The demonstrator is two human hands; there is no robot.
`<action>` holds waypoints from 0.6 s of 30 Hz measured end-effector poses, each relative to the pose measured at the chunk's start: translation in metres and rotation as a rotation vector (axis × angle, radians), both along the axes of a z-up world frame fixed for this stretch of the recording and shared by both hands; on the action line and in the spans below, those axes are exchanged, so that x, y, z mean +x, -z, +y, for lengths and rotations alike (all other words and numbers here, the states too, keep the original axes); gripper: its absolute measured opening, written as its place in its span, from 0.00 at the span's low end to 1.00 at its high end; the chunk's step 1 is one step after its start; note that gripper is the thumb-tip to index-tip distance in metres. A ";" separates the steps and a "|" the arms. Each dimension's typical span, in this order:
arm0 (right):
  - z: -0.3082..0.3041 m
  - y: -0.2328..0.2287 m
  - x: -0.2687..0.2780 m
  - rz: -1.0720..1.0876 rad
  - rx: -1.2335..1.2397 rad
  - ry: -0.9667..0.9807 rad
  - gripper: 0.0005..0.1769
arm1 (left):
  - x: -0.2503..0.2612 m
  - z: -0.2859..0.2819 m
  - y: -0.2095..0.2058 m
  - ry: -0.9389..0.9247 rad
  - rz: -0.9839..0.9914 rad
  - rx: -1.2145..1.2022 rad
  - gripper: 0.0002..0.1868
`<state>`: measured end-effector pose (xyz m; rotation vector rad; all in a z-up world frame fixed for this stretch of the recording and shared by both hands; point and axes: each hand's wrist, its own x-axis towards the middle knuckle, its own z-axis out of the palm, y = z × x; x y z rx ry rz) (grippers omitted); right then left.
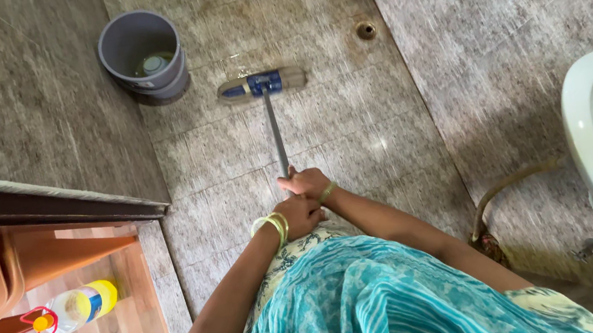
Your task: The person mops a tiled bathroom floor using a blue flat mop. They move the mop back and forth across the floor, covering the area near a grey bucket and a white sink.
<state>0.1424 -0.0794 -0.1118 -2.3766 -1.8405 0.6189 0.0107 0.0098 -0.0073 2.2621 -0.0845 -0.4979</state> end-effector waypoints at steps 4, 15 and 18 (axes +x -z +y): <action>0.021 0.049 0.030 -0.118 0.144 -0.052 0.15 | 0.015 0.006 0.041 -0.079 -0.174 -0.020 0.18; 0.015 -0.053 -0.025 0.151 0.076 -0.128 0.15 | -0.056 0.009 -0.090 -0.224 -0.190 -0.109 0.15; 0.000 -0.107 -0.038 0.266 0.011 -0.098 0.12 | -0.066 0.004 -0.142 -0.173 -0.184 -0.110 0.16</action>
